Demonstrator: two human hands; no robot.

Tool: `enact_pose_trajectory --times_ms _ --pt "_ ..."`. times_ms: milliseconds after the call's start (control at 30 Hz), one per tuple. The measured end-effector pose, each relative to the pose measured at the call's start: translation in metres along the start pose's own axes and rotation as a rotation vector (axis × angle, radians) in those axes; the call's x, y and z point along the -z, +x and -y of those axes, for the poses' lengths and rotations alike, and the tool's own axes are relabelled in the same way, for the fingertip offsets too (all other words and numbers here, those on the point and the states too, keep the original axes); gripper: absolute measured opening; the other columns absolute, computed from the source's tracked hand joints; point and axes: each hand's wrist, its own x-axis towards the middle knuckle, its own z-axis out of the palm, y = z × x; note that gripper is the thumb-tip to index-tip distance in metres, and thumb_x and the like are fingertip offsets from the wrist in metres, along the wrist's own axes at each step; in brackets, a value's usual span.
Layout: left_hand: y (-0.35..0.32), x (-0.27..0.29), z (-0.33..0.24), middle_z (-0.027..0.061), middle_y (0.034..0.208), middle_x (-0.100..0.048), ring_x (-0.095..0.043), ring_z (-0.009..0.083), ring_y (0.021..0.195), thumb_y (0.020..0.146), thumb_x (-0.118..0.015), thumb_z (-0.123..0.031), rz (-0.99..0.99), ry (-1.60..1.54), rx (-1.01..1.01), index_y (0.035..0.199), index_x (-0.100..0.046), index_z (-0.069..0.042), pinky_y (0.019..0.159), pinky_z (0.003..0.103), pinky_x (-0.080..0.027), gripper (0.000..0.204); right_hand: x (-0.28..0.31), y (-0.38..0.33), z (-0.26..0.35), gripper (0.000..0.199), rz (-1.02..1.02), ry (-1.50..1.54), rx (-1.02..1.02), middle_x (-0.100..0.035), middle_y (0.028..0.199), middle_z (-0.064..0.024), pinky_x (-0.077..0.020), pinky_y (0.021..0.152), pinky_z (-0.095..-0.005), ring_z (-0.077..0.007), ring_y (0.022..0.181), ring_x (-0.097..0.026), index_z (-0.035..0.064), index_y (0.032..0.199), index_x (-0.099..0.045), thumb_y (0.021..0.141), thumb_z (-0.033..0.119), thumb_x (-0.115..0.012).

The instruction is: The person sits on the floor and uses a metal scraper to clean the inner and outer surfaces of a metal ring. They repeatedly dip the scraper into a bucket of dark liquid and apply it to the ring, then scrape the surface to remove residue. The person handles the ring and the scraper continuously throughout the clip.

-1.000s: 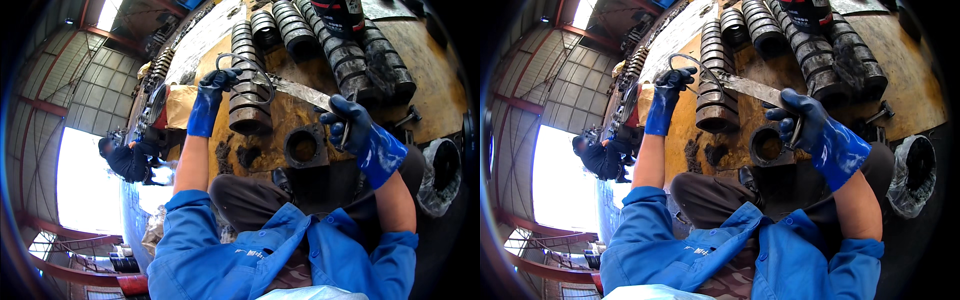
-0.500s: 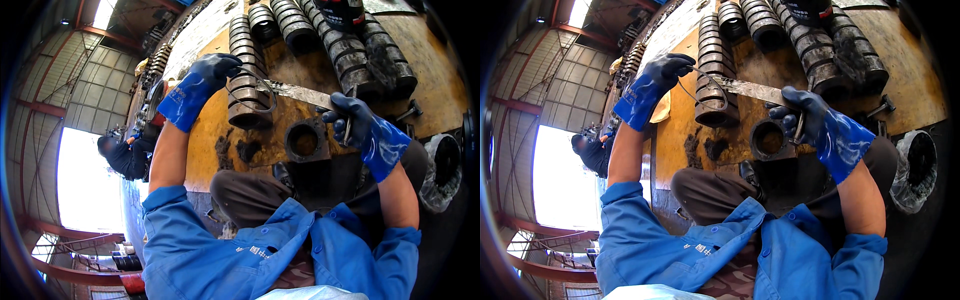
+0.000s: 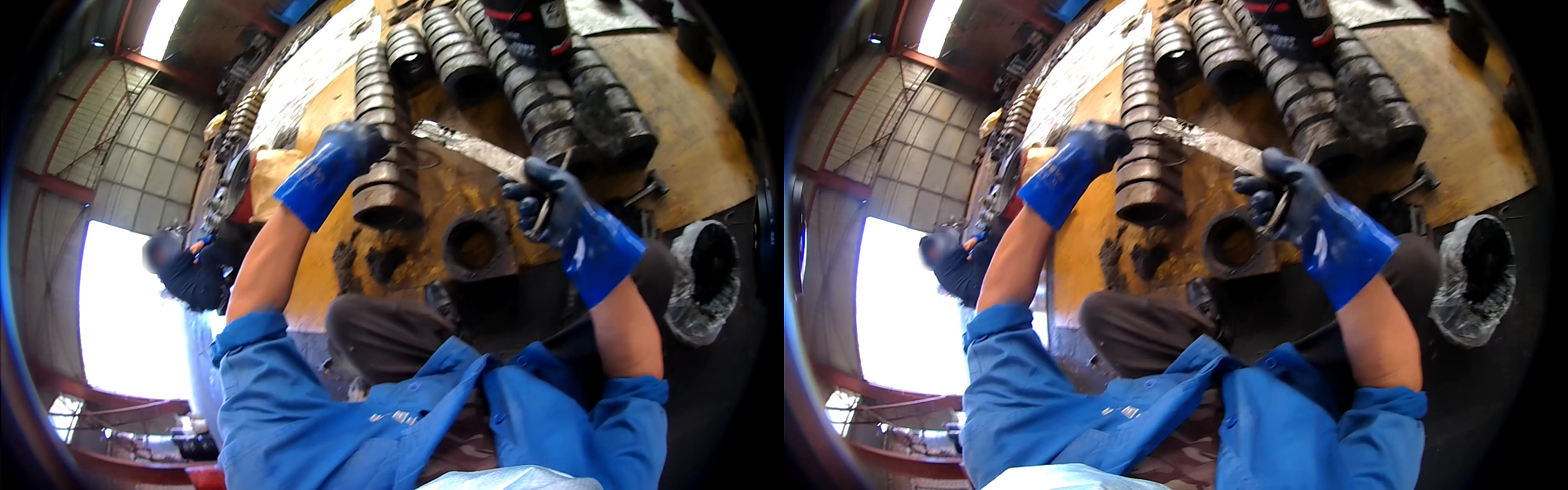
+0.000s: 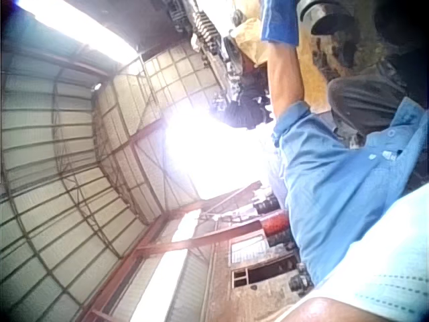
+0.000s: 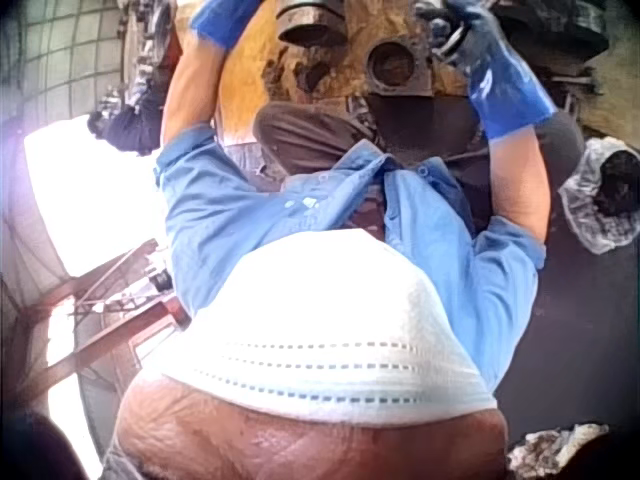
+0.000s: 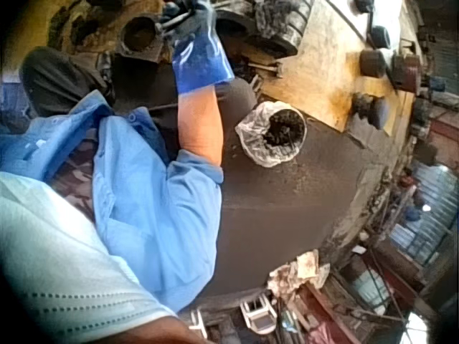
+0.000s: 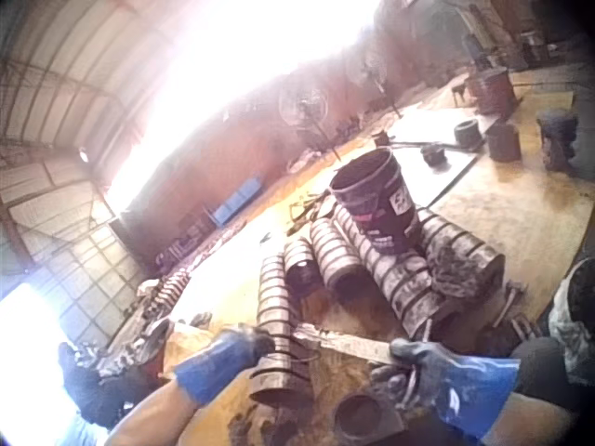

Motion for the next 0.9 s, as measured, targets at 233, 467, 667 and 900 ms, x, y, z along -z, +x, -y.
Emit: enact_pose_trajectory --times_ms 233,467,667,900 --pt "0.004 -0.046 0.025 0.0073 0.089 -0.071 -0.065 0.0167 0.076 0.091 -0.055 -0.012 -0.384 -1.227 0.293 0.097 -0.069 -0.001 0.066 0.03 -0.051 0.018 -0.016 -0.017 0.011 0.044 -0.034 0.044 0.267 -0.068 0.085 -0.0061 -0.0467 0.051 -0.0312 -0.0118 0.056 -0.056 0.0036 0.117 -0.055 0.098 0.041 -0.043" --pt "0.093 0.02 0.015 0.0121 0.11 -0.066 -0.062 0.0169 0.092 0.098 -0.043 -0.024 -0.727 -1.586 0.067 0.114 -0.062 0.002 0.086 0.029 -0.047 0.035 -0.007 -0.037 0.032 0.041 0.084 0.236 0.442 -0.066 0.082 -0.0045 -0.0434 0.052 -0.0303 -0.0127 0.055 -0.055 0.0071 0.117 -0.054 0.097 0.042 -0.044" --pt "0.286 0.081 0.063 0.0147 0.12 -0.063 -0.062 0.0267 0.105 0.097 -0.048 -0.028 -0.687 -1.725 0.108 0.126 -0.053 -0.002 0.089 0.036 -0.05 0.039 -0.005 -0.054 0.051 0.039 -0.163 0.25 0.509 -0.068 0.074 -0.0011 -0.0401 0.05 -0.0344 -0.0123 0.049 -0.051 0.0152 0.103 -0.064 0.096 0.049 -0.045" --pt "0.328 0.172 -0.032 0.0117 0.129 -0.057 -0.054 0.0271 0.116 0.091 -0.05 -0.04 -0.525 -0.227 0.34 0.129 -0.049 -0.01 0.098 0.036 -0.044 0.048 0.023 -0.061 0.07 0.037 -0.108 0.384 0.623 -0.068 0.086 -0.0086 -0.0463 0.049 -0.033 -0.0164 0.057 -0.059 0.0127 0.117 -0.057 0.098 0.042 -0.044"
